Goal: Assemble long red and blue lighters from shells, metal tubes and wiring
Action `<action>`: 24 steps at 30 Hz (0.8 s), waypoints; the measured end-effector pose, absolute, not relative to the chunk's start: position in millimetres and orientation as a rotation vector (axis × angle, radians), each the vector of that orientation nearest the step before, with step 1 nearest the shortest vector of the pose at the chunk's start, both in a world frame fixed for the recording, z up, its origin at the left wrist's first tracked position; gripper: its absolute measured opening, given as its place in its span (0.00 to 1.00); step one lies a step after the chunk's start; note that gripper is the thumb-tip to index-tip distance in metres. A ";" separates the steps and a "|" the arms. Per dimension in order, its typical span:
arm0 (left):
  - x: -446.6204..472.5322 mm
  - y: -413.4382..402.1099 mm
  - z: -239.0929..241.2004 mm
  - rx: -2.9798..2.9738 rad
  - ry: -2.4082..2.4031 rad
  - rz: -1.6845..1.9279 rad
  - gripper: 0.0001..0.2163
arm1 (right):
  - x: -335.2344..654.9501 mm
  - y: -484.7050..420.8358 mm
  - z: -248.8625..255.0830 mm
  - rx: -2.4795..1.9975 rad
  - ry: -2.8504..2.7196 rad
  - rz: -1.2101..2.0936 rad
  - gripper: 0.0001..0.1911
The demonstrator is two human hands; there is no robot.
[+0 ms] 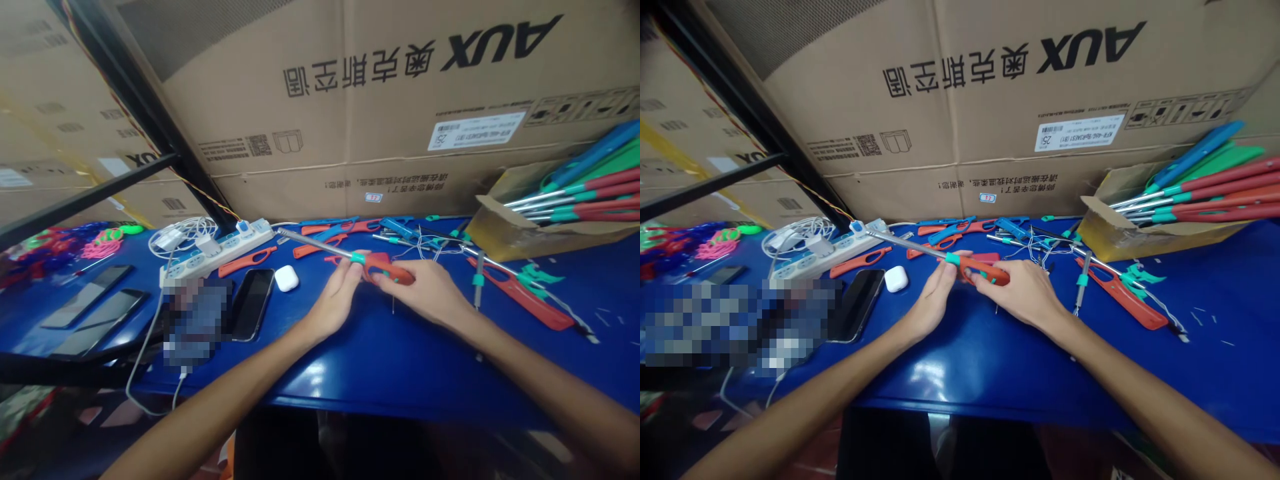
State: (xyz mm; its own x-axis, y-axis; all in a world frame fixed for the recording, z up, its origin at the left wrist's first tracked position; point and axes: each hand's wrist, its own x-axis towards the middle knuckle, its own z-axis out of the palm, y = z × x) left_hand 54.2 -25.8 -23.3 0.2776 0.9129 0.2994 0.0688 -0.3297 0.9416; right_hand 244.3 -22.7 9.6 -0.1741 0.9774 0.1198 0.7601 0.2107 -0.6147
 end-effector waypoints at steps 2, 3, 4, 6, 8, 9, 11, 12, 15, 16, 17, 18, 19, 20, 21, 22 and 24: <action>55.4 -24.7 -27.1 1.628 0.906 1.131 0.23 | 248.0 -21.1 13.5 -1.652 -1.996 0.426 0.24; 55.9 -24.0 -28.9 1.624 0.894 1.119 0.24 | 249.7 -20.5 14.9 -1.671 -1.991 0.374 0.23; 56.2 -23.2 -30.7 1.617 0.883 1.116 0.24 | 251.0 -20.1 15.9 -1.687 -1.987 0.340 0.23; 56.9 -21.6 -33.4 1.591 0.865 1.125 0.24 | 252.4 -19.7 16.8 -1.707 -1.976 0.297 0.22; 57.6 -20.3 -34.9 1.568 0.858 1.134 0.25 | 252.7 -19.7 17.1 -1.711 -1.964 0.266 0.21; 58.0 -19.9 -35.1 1.560 0.857 1.137 0.25 | 252.6 -19.6 17.1 -1.713 -1.953 0.251 0.21; 58.4 -19.6 -35.0 1.564 0.854 1.131 0.25 | 252.5 -19.2 17.1 -1.719 -1.935 0.243 0.21; 58.5 -19.6 -34.7 1.571 0.852 1.126 0.25 | 252.7 -18.8 17.0 -1.717 -1.927 0.256 0.21; 58.3 -20.1 -34.2 1.590 0.848 1.103 0.24 | 254.3 -16.6 16.0 -1.692 -1.893 0.369 0.25; 58.2 -20.3 -34.2 1.592 0.846 1.097 0.24 | 255.0 -15.7 15.5 -1.677 -1.883 0.416 0.26; 58.0 -20.3 -34.3 1.593 0.844 1.090 0.24 | 255.7 -14.7 14.7 -1.662 -1.874 0.464 0.28; 57.9 -20.3 -34.5 1.594 0.843 1.085 0.23 | 256.3 -13.8 13.9 -1.650 -1.866 0.511 0.29; 57.8 -20.3 -34.6 1.593 0.842 1.083 0.23 | 256.9 -12.9 12.9 -1.637 -1.863 0.557 0.30; 57.8 -20.2 -34.7 1.590 0.844 1.081 0.23 | 257.3 -12.1 12.0 -1.627 -1.860 0.593 0.30; 57.7 -20.1 -34.7 1.587 0.846 1.079 0.23 | 257.7 -11.4 11.0 -1.618 -1.859 0.619 0.30; 57.8 -20.0 -34.5 1.584 0.850 1.075 0.23 | 258.0 -10.9 10.2 -1.612 -1.859 0.633 0.31; 58.1 -20.1 -33.9 1.581 0.853 1.057 0.23 | 258.3 -10.2 9.2 -1.604 -1.862 0.631 0.31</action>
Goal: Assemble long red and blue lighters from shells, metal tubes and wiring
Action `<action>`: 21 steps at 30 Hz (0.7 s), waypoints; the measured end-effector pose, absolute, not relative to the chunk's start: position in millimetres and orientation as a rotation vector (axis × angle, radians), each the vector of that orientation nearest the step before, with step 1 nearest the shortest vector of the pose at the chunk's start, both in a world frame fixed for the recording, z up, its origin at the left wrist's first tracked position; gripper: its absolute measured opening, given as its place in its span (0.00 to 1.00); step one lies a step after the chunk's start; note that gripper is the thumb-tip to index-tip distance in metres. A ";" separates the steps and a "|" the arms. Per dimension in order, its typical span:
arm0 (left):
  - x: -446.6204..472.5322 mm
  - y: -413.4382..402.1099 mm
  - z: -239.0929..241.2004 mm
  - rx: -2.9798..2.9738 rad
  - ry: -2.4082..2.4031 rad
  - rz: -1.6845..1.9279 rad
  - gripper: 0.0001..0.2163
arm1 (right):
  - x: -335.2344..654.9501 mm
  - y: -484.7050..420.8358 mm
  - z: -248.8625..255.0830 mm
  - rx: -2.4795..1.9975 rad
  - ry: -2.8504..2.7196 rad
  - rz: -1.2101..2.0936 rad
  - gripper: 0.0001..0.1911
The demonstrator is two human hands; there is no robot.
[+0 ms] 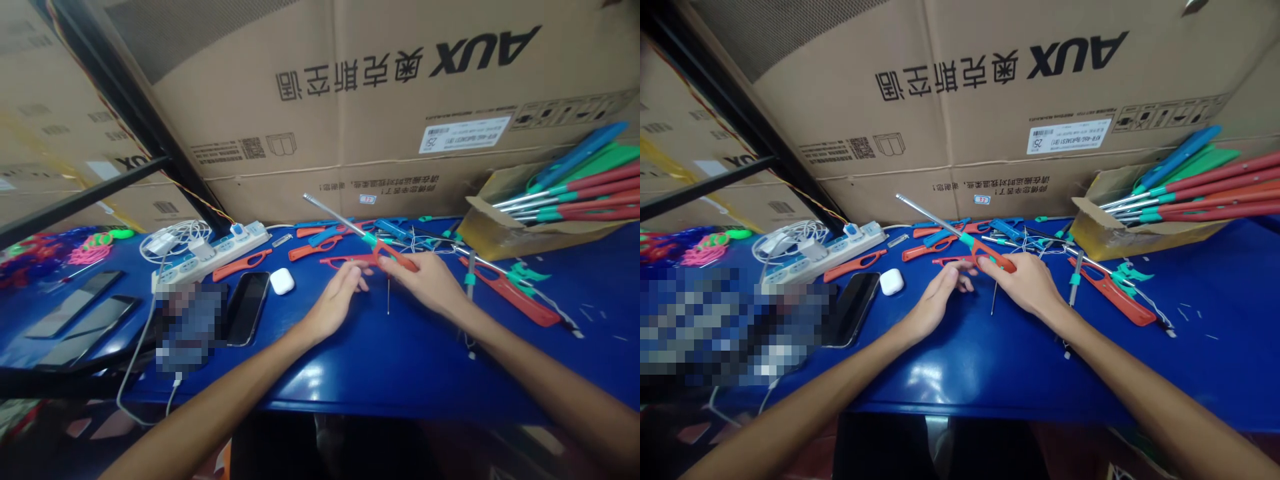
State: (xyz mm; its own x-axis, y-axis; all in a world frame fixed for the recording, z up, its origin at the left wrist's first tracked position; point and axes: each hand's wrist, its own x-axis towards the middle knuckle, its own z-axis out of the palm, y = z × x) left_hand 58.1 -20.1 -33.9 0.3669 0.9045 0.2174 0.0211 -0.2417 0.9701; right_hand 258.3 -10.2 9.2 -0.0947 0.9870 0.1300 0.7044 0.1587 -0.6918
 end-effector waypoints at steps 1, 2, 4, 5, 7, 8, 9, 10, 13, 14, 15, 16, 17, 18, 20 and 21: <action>58.3 -20.2 -33.5 1.580 0.854 1.044 0.23 | 258.3 -10.1 9.1 -1.603 -1.861 0.616 0.31; 58.4 -20.3 -33.2 1.579 0.857 1.032 0.23 | 258.3 -10.2 9.3 -1.605 -1.855 0.592 0.31; 58.8 -20.6 -33.0 1.573 0.858 1.015 0.22 | 258.0 -11.0 10.4 -1.624 -1.847 0.519 0.30; 58.9 -20.8 -33.2 1.571 0.856 1.010 0.22 | 257.7 -11.6 11.1 -1.642 -1.847 0.472 0.30; 59.0 -21.1 -33.6 1.569 0.851 1.007 0.22 | 257.0 -13.1 12.4 -1.681 -1.861 0.387 0.28; 59.0 -21.3 -33.8 1.568 0.849 1.007 0.22 | 256.6 -13.7 12.7 -1.693 -1.873 0.358 0.27; 58.9 -21.5 -33.9 1.569 0.848 1.007 0.22 | 256.1 -14.1 12.7 -1.699 -1.885 0.336 0.27; 58.8 -21.6 -33.9 1.569 0.849 1.007 0.22 | 255.8 -14.2 12.4 -1.698 -1.899 0.324 0.27; 58.1 -21.4 -32.8 1.577 0.854 1.003 0.20 | 255.7 -13.3 10.0 -1.648 -1.952 0.369 0.27; 57.8 -21.1 -32.3 1.579 0.858 1.006 0.20 | 256.0 -13.0 9.0 -1.619 -1.980 0.408 0.26; 57.4 -20.6 -31.7 1.579 0.863 1.010 0.19 | 256.2 -12.8 8.0 -1.586 -2.011 0.451 0.24; 57.0 -20.1 -31.1 1.579 0.867 1.017 0.18 | 256.4 -12.9 7.0 -1.550 -2.044 0.492 0.21; 56.6 -19.6 -30.5 1.577 0.871 1.029 0.17 | 256.5 -13.3 6.2 -1.515 -2.076 0.522 0.20; 56.3 -19.1 -29.9 1.573 0.879 1.044 0.17 | 256.3 -13.9 5.5 -1.482 -2.106 0.538 0.19; 55.5 -18.3 -28.8 1.563 0.919 1.078 0.17 | 255.5 -15.9 4.8 -1.418 -2.152 0.535 0.18; 55.2 -18.1 -28.2 1.559 0.949 1.092 0.17 | 254.8 -17.0 4.8 -1.390 -2.170 0.525 0.17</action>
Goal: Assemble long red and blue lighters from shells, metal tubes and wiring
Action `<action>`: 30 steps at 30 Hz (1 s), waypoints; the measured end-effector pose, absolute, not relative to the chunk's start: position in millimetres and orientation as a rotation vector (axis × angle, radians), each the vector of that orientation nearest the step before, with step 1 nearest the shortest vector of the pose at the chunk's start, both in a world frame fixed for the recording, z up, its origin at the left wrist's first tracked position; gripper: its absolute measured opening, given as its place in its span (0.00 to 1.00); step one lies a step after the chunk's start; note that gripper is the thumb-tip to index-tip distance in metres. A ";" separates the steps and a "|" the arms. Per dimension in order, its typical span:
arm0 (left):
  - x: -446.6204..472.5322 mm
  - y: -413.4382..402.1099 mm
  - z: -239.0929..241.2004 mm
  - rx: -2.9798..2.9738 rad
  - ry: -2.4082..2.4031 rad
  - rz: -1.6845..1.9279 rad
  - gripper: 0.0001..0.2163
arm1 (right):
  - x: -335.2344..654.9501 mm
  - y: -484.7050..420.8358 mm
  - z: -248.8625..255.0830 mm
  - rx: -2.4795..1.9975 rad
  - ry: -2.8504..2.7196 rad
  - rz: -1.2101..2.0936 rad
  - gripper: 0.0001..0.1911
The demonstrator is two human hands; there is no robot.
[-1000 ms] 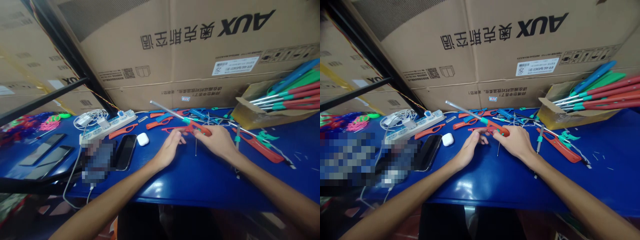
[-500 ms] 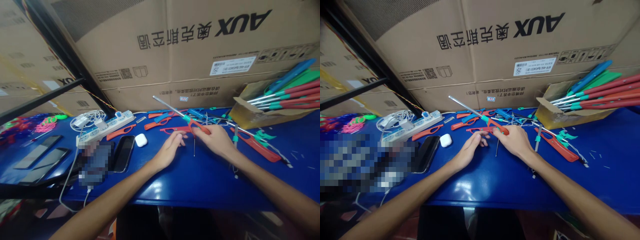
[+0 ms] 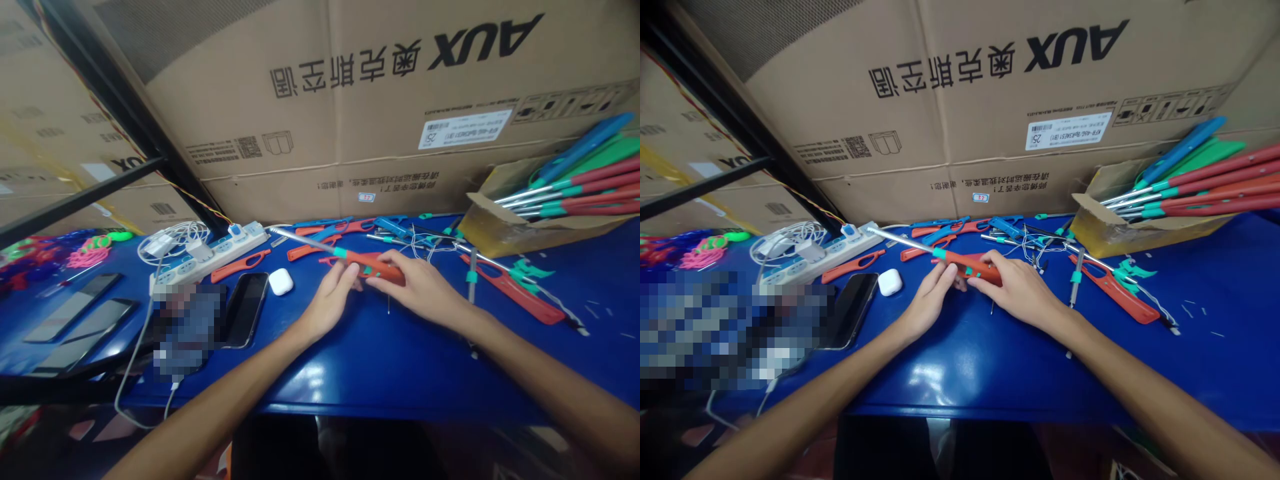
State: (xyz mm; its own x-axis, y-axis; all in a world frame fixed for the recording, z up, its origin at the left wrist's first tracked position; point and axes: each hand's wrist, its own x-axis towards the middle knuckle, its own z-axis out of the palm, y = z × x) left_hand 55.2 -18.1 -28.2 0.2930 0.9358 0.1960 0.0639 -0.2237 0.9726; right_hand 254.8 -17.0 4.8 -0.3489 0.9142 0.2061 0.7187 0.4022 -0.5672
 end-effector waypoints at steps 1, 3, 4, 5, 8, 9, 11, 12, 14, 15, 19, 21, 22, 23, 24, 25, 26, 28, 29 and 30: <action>54.8 -18.0 -27.6 1.560 0.981 1.105 0.17 | 254.2 -18.0 5.1 -1.372 -2.187 0.514 0.17; 54.2 -18.0 -26.5 1.579 1.030 1.125 0.18 | 253.3 -19.7 6.1 -1.352 -2.214 0.495 0.15; 53.9 -18.0 -26.0 1.591 1.043 1.132 0.18 | 253.1 -20.3 6.8 -1.346 -2.222 0.492 0.15; 53.7 -18.1 -25.5 1.602 1.050 1.138 0.18 | 253.2 -20.6 7.5 -1.340 -2.228 0.489 0.15; 53.5 -18.3 -25.0 1.615 1.057 1.143 0.19 | 253.9 -20.9 9.3 -1.333 -2.231 0.494 0.16; 53.5 -18.3 -25.1 1.616 1.057 1.142 0.19 | 254.0 -20.9 9.7 -1.334 -2.230 0.501 0.16; 53.3 -18.3 -25.4 1.614 1.055 1.144 0.19 | 253.9 -21.0 10.3 -1.330 -2.225 0.524 0.16; 53.1 -18.1 -25.6 1.614 1.053 1.147 0.19 | 253.6 -21.1 10.6 -1.323 -2.220 0.537 0.16; 52.7 -17.9 -25.7 1.614 1.048 1.152 0.18 | 252.6 -21.5 10.8 -1.295 -2.210 0.570 0.16; 52.5 -17.7 -25.6 1.615 1.046 1.154 0.18 | 252.1 -21.8 10.7 -1.278 -2.204 0.588 0.16; 52.5 -18.1 -23.6 1.609 1.040 1.155 0.18 | 250.2 -23.2 9.7 -1.226 -2.171 0.662 0.16; 52.9 -18.7 -22.3 1.597 1.032 1.159 0.18 | 249.6 -24.1 9.2 -1.216 -2.152 0.687 0.17; 53.1 -19.0 -21.7 1.592 1.029 1.162 0.18 | 249.4 -24.5 9.1 -1.220 -2.145 0.693 0.17; 53.3 -19.4 -21.3 1.590 1.026 1.164 0.18 | 249.3 -24.8 9.0 -1.229 -2.138 0.691 0.17; 53.3 -19.6 -21.0 1.590 1.022 1.165 0.18 | 249.2 -25.0 8.9 -1.240 -2.132 0.685 0.18; 53.4 -19.9 -21.0 1.591 1.018 1.165 0.18 | 249.3 -25.1 8.8 -1.248 -2.126 0.675 0.18; 53.3 -20.0 -21.0 1.592 1.016 1.165 0.18 | 249.4 -25.2 8.6 -1.249 -2.124 0.669 0.18; 53.2 -20.1 -21.5 1.586 1.015 1.164 0.18 | 249.5 -24.9 7.8 -1.240 -2.122 0.672 0.17; 53.2 -20.1 -21.8 1.580 1.013 1.163 0.17 | 249.5 -24.7 7.2 -1.234 -2.119 0.690 0.16; 53.2 -20.1 -22.0 1.574 1.006 1.161 0.17 | 249.5 -24.4 6.4 -1.227 -2.115 0.728 0.16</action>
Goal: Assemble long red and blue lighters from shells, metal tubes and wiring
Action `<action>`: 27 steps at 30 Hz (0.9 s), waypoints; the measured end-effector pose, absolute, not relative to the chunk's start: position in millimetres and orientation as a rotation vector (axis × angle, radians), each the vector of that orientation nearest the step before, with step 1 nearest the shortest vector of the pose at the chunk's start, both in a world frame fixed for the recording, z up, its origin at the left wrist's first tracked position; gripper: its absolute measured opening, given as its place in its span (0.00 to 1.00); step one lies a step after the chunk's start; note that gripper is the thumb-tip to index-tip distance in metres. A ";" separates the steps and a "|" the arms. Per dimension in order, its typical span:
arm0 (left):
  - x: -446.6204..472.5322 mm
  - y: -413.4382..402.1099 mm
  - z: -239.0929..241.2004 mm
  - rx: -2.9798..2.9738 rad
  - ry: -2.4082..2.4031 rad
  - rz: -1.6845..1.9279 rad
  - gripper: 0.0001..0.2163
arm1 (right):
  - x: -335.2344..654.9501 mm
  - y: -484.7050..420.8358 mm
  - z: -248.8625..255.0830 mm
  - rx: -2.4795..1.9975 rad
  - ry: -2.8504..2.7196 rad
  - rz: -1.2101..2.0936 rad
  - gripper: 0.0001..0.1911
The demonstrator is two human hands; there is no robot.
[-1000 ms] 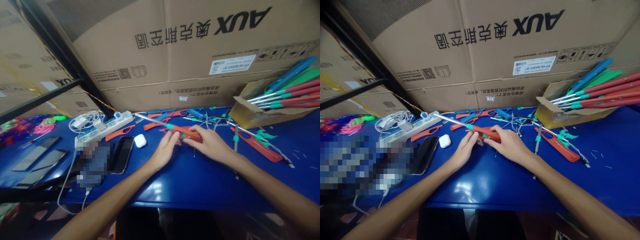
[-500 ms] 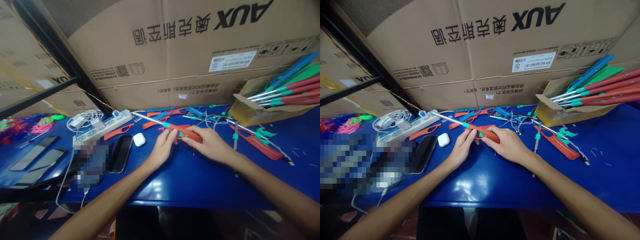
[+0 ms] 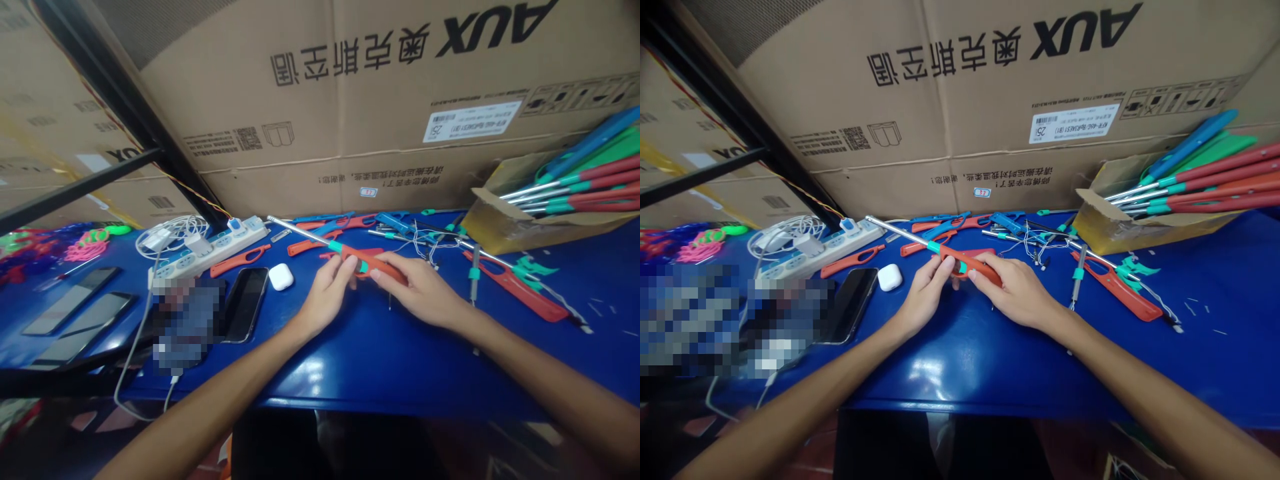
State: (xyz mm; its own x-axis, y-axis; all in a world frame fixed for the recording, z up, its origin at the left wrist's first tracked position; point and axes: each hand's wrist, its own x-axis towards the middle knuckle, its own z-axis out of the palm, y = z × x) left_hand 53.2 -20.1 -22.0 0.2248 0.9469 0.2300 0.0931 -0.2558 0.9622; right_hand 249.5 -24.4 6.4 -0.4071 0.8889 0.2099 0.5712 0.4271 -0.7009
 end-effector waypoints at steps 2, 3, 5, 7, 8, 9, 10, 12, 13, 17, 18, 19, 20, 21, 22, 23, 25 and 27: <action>53.6 -20.2 -22.0 1.567 0.970 1.151 0.15 | 249.1 -23.9 5.1 -1.205 -2.086 0.859 0.15; 53.8 -20.4 -21.8 1.569 0.947 1.147 0.14 | 248.8 -23.8 4.5 -1.191 -2.063 0.937 0.15; 54.3 -21.0 -20.8 1.587 0.917 1.144 0.14 | 247.9 -23.9 3.8 -1.161 -2.018 1.080 0.15; 54.7 -21.8 -19.4 1.622 0.921 1.136 0.14 | 247.1 -24.3 3.6 -1.133 -1.981 1.163 0.14; 54.7 -22.2 -18.6 1.639 0.929 1.126 0.15 | 246.7 -24.6 3.5 -1.114 -1.969 1.187 0.13; 54.8 -22.7 -17.8 1.655 0.936 1.114 0.15 | 246.5 -24.9 3.4 -1.092 -1.959 1.205 0.12; 54.7 -23.1 -17.1 1.666 0.943 1.102 0.15 | 246.3 -25.2 3.4 -1.072 -1.954 1.219 0.12; 54.5 -23.7 -16.1 1.677 0.953 1.096 0.15 | 246.2 -25.8 3.1 -1.047 -1.946 1.251 0.16; 54.3 -23.9 -15.8 1.677 0.957 1.103 0.15 | 246.2 -26.1 2.9 -1.044 -1.938 1.275 0.18; 53.4 -24.0 -15.5 1.669 0.964 1.130 0.15 | 245.7 -27.1 1.0 -1.039 -1.874 1.389 0.21; 53.3 -24.1 -15.4 1.665 0.968 1.130 0.15 | 245.3 -27.2 0.3 -1.037 -1.861 1.404 0.22; 53.3 -24.2 -15.3 1.661 0.973 1.127 0.16 | 244.7 -27.3 -0.3 -1.032 -1.850 1.414 0.22; 53.3 -24.4 -15.1 1.661 0.976 1.124 0.16 | 243.9 -27.3 -0.9 -1.021 -1.835 1.425 0.22; 53.4 -24.8 -14.9 1.666 0.973 1.122 0.16 | 243.0 -27.4 -1.1 -1.006 -1.811 1.439 0.22; 53.6 -25.3 -14.6 1.676 0.963 1.121 0.16 | 241.8 -27.5 -1.1 -0.990 -1.778 1.460 0.22; 53.9 -25.9 -14.4 1.690 0.947 1.120 0.15 | 240.6 -27.8 -0.7 -0.971 -1.732 1.483 0.22; 54.9 -27.2 -14.3 1.717 0.902 1.124 0.13 | 238.2 -28.7 0.9 -0.945 -1.622 1.529 0.23; 56.1 -28.5 -14.8 1.718 0.857 1.120 0.13 | 236.2 -30.2 2.7 -0.947 -1.552 1.544 0.23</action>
State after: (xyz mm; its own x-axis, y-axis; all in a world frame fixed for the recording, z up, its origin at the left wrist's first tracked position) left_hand 56.1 -28.5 -14.8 0.3534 0.8794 0.3190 0.0782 -0.3676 0.9267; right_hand 236.2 -30.2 2.7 -0.4554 0.8903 0.0028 0.0017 0.0040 -1.0000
